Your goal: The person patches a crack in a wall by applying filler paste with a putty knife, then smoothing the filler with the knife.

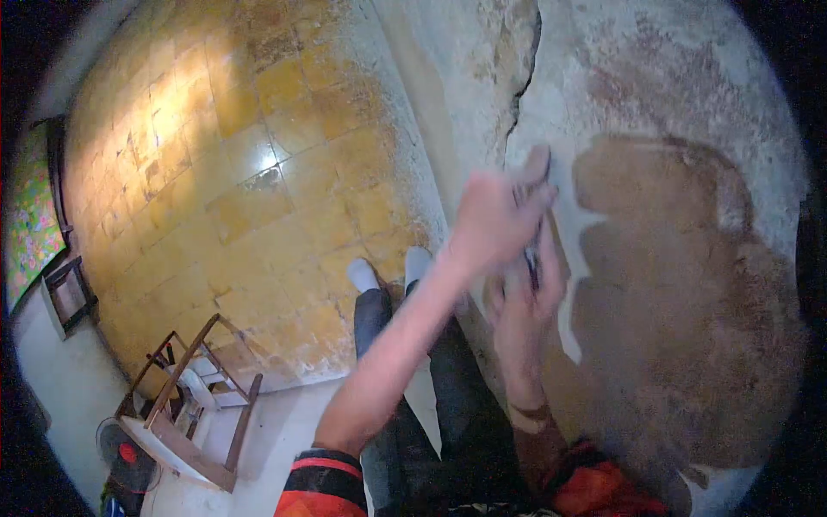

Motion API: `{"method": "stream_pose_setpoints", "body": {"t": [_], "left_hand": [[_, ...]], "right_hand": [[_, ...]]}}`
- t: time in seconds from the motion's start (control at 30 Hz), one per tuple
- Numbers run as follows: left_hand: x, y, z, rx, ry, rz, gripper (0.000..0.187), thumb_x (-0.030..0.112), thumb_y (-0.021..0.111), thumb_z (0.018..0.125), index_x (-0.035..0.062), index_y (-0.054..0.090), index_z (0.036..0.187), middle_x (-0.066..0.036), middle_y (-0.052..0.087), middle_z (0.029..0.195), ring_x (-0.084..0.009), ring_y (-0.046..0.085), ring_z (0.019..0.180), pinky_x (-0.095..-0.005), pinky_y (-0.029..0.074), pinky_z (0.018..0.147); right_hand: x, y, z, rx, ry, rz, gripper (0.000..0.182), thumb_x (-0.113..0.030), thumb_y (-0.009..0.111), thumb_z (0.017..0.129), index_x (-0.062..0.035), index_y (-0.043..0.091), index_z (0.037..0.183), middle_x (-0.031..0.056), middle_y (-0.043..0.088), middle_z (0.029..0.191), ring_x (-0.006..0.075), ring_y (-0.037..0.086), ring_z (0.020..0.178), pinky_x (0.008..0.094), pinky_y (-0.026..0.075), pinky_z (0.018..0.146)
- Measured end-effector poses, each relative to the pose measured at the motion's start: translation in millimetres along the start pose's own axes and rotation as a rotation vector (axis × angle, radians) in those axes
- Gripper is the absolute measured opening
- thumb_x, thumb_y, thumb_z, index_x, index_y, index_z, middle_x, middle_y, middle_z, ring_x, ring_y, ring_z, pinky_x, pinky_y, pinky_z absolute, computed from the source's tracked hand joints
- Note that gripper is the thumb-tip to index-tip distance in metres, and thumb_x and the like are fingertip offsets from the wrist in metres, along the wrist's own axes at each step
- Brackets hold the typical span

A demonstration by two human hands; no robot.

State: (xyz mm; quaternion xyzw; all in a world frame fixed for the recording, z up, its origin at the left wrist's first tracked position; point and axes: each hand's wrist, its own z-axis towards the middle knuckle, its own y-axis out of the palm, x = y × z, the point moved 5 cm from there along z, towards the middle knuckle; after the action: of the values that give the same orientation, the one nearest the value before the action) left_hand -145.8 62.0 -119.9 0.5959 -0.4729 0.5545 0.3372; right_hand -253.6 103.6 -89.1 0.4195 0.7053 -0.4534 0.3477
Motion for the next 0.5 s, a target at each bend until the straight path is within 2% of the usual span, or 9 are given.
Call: {"method": "stream_pose_setpoints", "body": {"t": [0.07,0.1,0.17,0.23,0.27,0.33,0.47,0.5], "left_hand": [[1,-15,17,0.019,-0.020,0.000,0.043,0.026,0.066,0.083,0.0069,0.060,0.121,-0.022,0.038,0.062,-0.0073,0.039,0.058,-0.0348,0.043,0.052],[-7,-8,13,-0.056,-0.002,0.093,0.047,0.025,0.066,0.083,0.0109,0.058,0.127,-0.022,0.041,0.061,-0.0070,0.040,0.059,-0.0341,0.044,0.052],[-13,11,-20,0.003,0.118,-0.002,0.046,0.027,0.066,0.083,0.0090,0.059,0.125,-0.022,0.041,0.062,-0.0070,0.041,0.060,-0.0343,0.044,0.053],[-12,17,-29,-0.029,0.054,-0.030,0.046,0.027,0.066,0.084,0.0088,0.058,0.125,-0.023,0.042,0.065,-0.0081,0.042,0.061,-0.0341,0.046,0.057],[-12,20,-33,-0.045,0.022,-0.044,0.046,0.027,0.067,0.084,0.0088,0.058,0.125,-0.023,0.042,0.066,-0.0086,0.043,0.062,-0.0340,0.046,0.059],[-3,1,-7,-0.161,-0.179,0.090,0.045,0.026,0.067,0.084,0.0094,0.058,0.126,-0.023,0.044,0.068,-0.0089,0.044,0.063,-0.0331,0.047,0.062],[-13,1,-12,-0.084,-0.111,-0.024,0.044,0.024,0.066,0.085,0.0082,0.057,0.125,-0.020,0.043,0.066,-0.0060,0.042,0.063,-0.0310,0.045,0.059],[-10,9,-31,-0.105,-0.126,-0.063,0.043,0.024,0.066,0.086,0.0073,0.058,0.125,-0.020,0.042,0.065,-0.0051,0.041,0.064,-0.0306,0.045,0.058]], "right_hand": [[5,17,12,-0.010,0.023,0.103,0.053,-0.018,0.051,0.095,0.0028,0.035,0.141,0.0165,0.054,0.127,0.0219,0.055,0.111,0.0321,0.046,0.090],[7,18,10,0.007,0.029,0.133,0.053,-0.018,0.051,0.094,0.0023,0.036,0.141,0.0157,0.056,0.125,0.0202,0.055,0.107,0.0312,0.047,0.087],[14,-2,-28,0.135,0.003,0.099,0.050,-0.015,0.050,0.093,0.0020,0.039,0.139,0.0140,0.060,0.115,0.0150,0.057,0.091,0.0289,0.048,0.074],[13,-7,-30,0.137,0.041,0.095,0.049,-0.013,0.050,0.093,0.0016,0.040,0.138,0.0129,0.062,0.110,0.0125,0.057,0.082,0.0278,0.049,0.067],[7,-11,-26,0.086,0.110,0.100,0.048,-0.013,0.050,0.093,0.0015,0.041,0.138,0.0126,0.061,0.109,0.0126,0.057,0.081,0.0279,0.049,0.066],[6,-5,-11,0.018,0.173,0.105,0.049,-0.013,0.051,0.093,0.0010,0.040,0.139,0.0125,0.061,0.112,0.0144,0.058,0.086,0.0281,0.050,0.069],[16,8,-18,0.024,0.198,0.116,0.052,-0.014,0.054,0.092,0.0015,0.039,0.139,0.0133,0.059,0.117,0.0173,0.058,0.100,0.0288,0.050,0.078],[16,-5,-32,0.044,0.157,0.084,0.051,-0.015,0.053,0.092,0.0019,0.039,0.139,0.0130,0.060,0.114,0.0160,0.058,0.095,0.0289,0.050,0.074]]}}
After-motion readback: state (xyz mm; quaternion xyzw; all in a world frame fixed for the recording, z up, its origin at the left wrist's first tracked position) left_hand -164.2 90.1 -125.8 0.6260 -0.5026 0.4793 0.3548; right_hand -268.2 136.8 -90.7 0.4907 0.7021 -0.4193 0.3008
